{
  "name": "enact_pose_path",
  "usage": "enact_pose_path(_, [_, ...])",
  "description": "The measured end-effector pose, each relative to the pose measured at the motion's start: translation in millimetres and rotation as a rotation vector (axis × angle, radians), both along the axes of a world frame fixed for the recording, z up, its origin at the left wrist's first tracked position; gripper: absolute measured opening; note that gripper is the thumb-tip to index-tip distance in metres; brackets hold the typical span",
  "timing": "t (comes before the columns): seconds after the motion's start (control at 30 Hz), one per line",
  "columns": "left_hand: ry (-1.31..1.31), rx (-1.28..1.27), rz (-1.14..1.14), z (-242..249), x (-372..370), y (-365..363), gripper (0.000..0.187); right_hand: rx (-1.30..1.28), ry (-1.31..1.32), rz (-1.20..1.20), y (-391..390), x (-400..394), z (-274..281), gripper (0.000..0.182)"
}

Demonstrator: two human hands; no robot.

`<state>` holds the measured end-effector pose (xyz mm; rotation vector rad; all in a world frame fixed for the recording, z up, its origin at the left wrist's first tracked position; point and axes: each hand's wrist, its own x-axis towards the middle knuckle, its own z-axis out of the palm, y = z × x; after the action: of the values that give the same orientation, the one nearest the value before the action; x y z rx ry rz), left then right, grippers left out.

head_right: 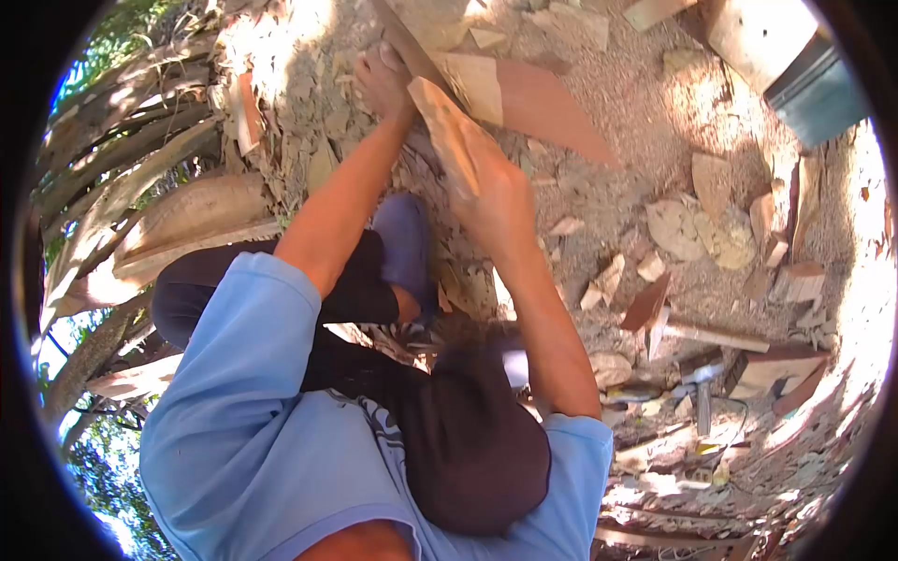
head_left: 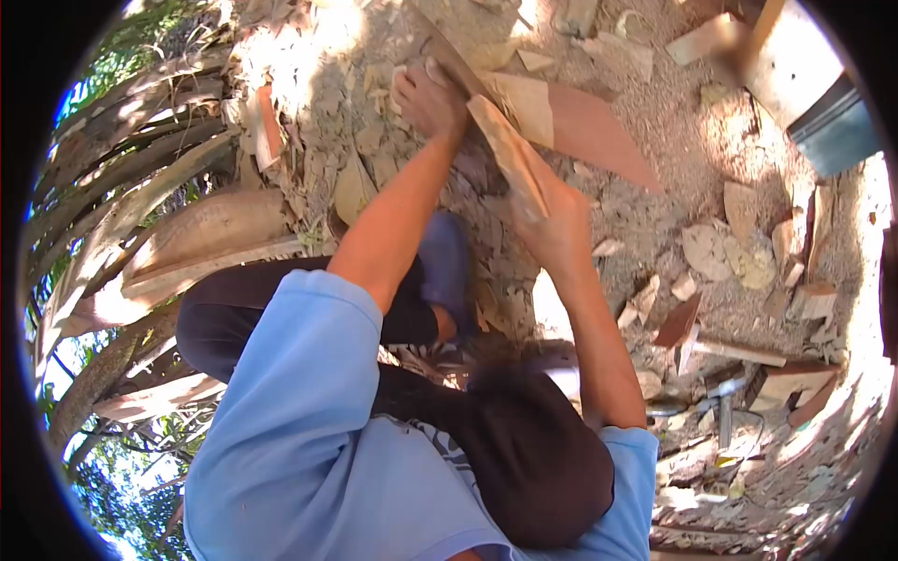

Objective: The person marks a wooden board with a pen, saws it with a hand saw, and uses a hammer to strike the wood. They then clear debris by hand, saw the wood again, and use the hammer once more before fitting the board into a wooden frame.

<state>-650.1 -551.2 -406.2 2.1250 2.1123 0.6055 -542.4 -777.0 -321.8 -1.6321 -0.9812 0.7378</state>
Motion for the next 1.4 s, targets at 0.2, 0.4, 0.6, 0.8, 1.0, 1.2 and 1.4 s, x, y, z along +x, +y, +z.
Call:
enact_pose_path(0.2, [-0.021,0.071,-0.082,-11,-4,-2,0.038,-0.326,-0.011,0.120,-195,18,-6,0.052])
enact_pose_path(0.4, [-0.015,0.035,-0.014,-5,7,2,0.037,0.067,0.002,0.004,12,10,-15,0.055])
enact_pose_path(0.6, [0.008,0.066,-0.108,-11,7,20,0.039,-0.143,-0.008,0.026,-125,12,10,0.052])
enact_pose_path(0.8, [-0.021,0.097,-0.109,-6,-1,13,0.039,-0.198,0.053,0.127,-109,19,-16,0.052])
enact_pose_path(1.0, [-0.020,-0.042,0.058,2,-3,-12,0.039,-0.089,0.046,0.025,-29,4,9,0.047])
enact_pose_path(1.2, [0.016,0.104,-0.105,-20,-8,1,0.040,-0.335,0.022,0.106,-190,25,30,0.054])
enact_pose_path(1.4, [-0.014,0.069,0.011,-9,7,15,0.038,0.059,0.002,0.004,22,17,-11,0.052])
